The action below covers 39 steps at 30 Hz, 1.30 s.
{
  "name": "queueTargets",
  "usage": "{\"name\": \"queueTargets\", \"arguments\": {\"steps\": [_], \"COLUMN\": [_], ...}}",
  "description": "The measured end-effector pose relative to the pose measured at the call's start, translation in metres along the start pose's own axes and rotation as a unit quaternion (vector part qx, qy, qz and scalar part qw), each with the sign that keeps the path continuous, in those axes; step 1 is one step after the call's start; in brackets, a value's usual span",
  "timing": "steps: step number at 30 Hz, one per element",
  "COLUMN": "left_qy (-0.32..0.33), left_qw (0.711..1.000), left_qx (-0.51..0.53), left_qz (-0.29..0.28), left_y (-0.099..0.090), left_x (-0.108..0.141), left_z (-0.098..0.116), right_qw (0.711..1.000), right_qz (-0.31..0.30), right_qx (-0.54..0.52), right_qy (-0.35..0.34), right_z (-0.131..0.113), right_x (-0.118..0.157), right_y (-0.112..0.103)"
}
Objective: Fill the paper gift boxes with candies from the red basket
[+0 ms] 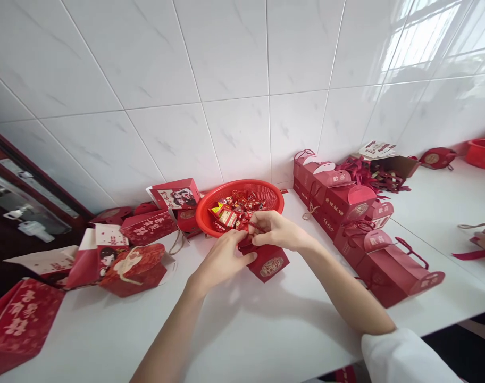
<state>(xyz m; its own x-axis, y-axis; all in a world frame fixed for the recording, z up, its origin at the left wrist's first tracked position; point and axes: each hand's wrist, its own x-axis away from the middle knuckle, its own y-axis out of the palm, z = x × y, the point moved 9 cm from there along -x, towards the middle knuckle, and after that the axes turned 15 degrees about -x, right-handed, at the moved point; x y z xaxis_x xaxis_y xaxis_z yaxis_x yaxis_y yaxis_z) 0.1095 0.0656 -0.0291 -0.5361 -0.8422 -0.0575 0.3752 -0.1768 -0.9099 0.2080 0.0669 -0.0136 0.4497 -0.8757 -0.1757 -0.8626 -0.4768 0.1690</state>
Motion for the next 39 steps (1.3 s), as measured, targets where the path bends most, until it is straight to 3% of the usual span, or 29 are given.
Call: {"name": "queueTargets", "arguments": {"steps": [4, 8, 16, 19, 21, 26, 29, 34, 39], "left_qy": [-0.010, -0.002, 0.031, 0.037, 0.039, 0.034, 0.035, 0.050, 0.034], "left_qw": [0.998, 0.996, 0.997, 0.997, 0.997, 0.997, 0.996, 0.996, 0.998], "left_qx": [-0.045, -0.052, -0.010, 0.006, 0.014, 0.009, 0.018, 0.032, -0.003], "left_qz": [-0.039, -0.070, -0.068, -0.070, -0.072, -0.072, -0.079, -0.066, -0.056], "left_y": [0.021, 0.038, 0.047, 0.048, 0.048, 0.046, 0.041, 0.030, 0.033], "left_x": [0.000, -0.003, -0.010, -0.010, -0.011, -0.012, -0.010, -0.006, -0.006], "left_z": [-0.003, 0.000, 0.001, 0.001, 0.001, 0.000, 0.002, 0.005, 0.002], "right_qw": [0.981, 0.911, 0.800, 0.773, 0.779, 0.867, 0.899, 0.917, 0.901], "right_qz": [0.000, 0.038, 0.034, 0.054, 0.066, 0.066, 0.075, 0.068, 0.063], "right_qx": [0.184, 0.398, 0.578, 0.607, 0.599, 0.485, 0.425, 0.387, 0.424], "right_qy": [0.064, 0.100, 0.158, 0.180, 0.174, 0.094, 0.076, 0.062, 0.073], "right_z": [0.016, 0.018, 0.019, 0.017, 0.014, 0.001, -0.003, -0.005, 0.003], "right_x": [0.000, 0.002, 0.008, 0.009, 0.010, 0.008, 0.010, 0.011, 0.009], "right_y": [-0.003, -0.011, -0.021, -0.028, -0.030, -0.026, -0.028, -0.026, -0.023]}}
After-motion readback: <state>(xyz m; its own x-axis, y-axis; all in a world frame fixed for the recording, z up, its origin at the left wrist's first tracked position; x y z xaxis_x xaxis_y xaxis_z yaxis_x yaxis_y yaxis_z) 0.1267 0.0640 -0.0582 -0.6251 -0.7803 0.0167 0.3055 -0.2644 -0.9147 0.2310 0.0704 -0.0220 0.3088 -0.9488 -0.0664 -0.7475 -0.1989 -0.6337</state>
